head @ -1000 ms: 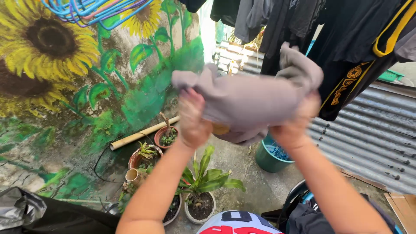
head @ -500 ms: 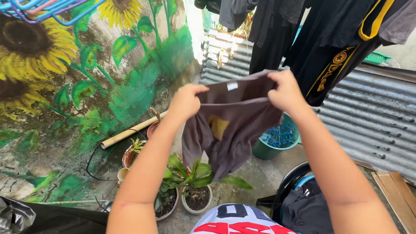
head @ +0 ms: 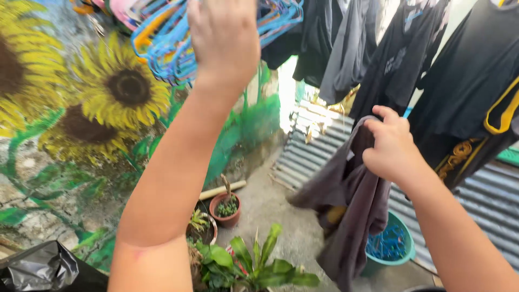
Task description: Hanging various clothes and undergarments on a line and multi-clip hangers.
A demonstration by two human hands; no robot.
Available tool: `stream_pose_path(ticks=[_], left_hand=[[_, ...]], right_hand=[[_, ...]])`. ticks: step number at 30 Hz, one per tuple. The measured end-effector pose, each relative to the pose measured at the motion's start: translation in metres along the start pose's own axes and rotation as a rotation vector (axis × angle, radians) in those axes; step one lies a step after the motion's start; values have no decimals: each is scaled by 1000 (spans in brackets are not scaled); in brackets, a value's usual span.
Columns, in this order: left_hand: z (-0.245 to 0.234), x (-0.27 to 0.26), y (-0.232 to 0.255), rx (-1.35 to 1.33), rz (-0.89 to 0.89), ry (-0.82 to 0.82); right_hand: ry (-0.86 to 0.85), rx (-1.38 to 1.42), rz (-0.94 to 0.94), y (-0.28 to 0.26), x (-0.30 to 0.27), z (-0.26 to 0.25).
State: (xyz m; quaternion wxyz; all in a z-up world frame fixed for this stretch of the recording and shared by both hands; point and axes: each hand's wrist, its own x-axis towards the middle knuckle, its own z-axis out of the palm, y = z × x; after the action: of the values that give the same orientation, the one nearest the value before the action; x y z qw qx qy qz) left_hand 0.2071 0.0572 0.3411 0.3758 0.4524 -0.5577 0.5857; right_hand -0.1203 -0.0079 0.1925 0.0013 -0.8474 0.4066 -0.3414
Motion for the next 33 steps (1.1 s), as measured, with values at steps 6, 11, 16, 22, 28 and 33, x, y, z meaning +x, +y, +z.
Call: stream_pose_path(ticks=[6, 11, 16, 22, 28, 33], left_hand=[[72, 21, -46, 317, -176, -173], [64, 37, -36, 214, -242, -256], [61, 53, -37, 176, -198, -225], [32, 75, -38, -26, -271, -157], [-79, 26, -29, -274, -252, -231], [-135, -61, -3, -424, -342, -353]], right_hand=[[-51, -94, 32, -2, 8, 18], [-85, -117, 82, 3, 25, 19], [-111, -39, 107, -4, 54, 7], [-19, 43, 39, -24, 86, -27], [-89, 99, 67, -22, 84, -47], [-178, 196, 73, -8, 62, -49]])
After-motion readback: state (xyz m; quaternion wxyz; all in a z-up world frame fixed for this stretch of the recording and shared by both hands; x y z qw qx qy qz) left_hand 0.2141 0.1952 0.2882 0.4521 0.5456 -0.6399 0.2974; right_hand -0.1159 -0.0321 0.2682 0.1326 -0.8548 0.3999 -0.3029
